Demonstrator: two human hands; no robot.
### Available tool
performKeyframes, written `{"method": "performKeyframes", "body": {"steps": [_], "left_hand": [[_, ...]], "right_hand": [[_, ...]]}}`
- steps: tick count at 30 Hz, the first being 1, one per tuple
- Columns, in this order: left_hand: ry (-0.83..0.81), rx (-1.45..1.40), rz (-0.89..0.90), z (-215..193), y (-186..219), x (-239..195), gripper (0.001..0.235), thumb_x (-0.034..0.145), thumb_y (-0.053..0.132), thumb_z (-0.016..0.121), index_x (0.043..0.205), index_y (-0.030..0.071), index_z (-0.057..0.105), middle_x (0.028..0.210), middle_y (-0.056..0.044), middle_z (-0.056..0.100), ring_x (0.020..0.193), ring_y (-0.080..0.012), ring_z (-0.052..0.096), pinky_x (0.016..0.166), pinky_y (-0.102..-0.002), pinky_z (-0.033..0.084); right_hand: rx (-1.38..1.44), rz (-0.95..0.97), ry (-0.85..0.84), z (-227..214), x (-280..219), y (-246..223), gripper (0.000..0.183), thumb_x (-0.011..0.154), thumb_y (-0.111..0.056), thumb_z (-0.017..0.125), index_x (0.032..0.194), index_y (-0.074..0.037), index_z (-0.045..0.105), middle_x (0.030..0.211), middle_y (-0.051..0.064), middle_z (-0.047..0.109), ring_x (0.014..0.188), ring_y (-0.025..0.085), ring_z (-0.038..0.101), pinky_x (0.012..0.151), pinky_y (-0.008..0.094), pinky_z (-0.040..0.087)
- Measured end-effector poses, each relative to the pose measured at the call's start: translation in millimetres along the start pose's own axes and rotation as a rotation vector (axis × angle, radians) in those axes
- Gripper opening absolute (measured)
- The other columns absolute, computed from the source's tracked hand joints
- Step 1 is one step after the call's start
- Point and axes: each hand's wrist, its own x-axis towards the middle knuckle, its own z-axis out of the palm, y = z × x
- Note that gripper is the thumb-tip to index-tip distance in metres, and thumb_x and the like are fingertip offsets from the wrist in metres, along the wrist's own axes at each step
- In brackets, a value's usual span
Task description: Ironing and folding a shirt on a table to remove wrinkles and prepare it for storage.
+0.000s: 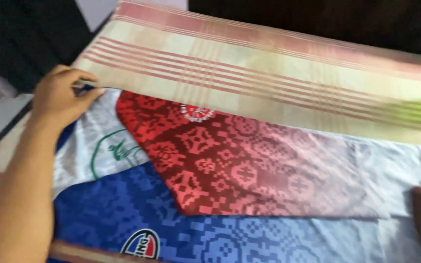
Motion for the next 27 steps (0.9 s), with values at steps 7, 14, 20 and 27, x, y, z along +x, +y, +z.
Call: {"method": "performKeyframes", "body": {"steps": [7,14,20,27], "left_hand": [[0.117,0.007,0.297,-14.9,87.9,-14.3,0.029,0.083,0.016,0.079,0.108,0.004,0.070,0.110,-0.012,0.064,0.107,-0.0281,0.059,0.102,-0.039,0.044],[-0.071,0.093,0.320,-25.5,224.5,-58.7,0.048,0.068,0.038,0.068,0.108,0.014,0.063,0.116,-0.005,0.056,0.102,-0.0251,0.055,0.089,-0.040,0.043],[-0.051,-0.001,0.337,-19.7,244.7,-73.9,0.048,0.071,0.041,0.066,0.110,0.014,0.061,0.118,-0.007,0.054,0.109,-0.0254,0.052,0.091,-0.039,0.041],[-0.154,-0.144,0.240,-15.6,233.2,-75.9,0.047,0.077,0.044,0.061,0.108,0.009,0.061,0.120,-0.011,0.051,0.105,-0.0284,0.052,0.088,-0.043,0.042]], "right_hand": [[-1.144,0.011,0.203,-40.5,-22.4,-22.1,0.052,0.100,-0.061,0.050,0.103,-0.011,0.064,0.088,0.014,0.063,0.076,0.030,0.065,0.071,0.038,0.054],[-0.822,0.583,-0.226,-54.7,-2.3,-78.1,0.093,0.081,-0.079,0.034,0.113,0.007,0.052,0.105,0.033,0.064,0.101,0.047,0.060,0.084,0.049,0.045],[-0.728,0.619,-0.314,-68.4,2.5,-108.9,0.082,0.077,-0.073,0.042,0.109,-0.001,0.060,0.104,0.032,0.065,0.102,0.048,0.058,0.084,0.048,0.045],[-0.381,0.681,-0.311,-70.5,13.5,-60.2,0.062,0.080,-0.055,0.060,0.089,0.003,0.078,0.077,0.025,0.073,0.072,0.036,0.067,0.057,0.038,0.041]]}}
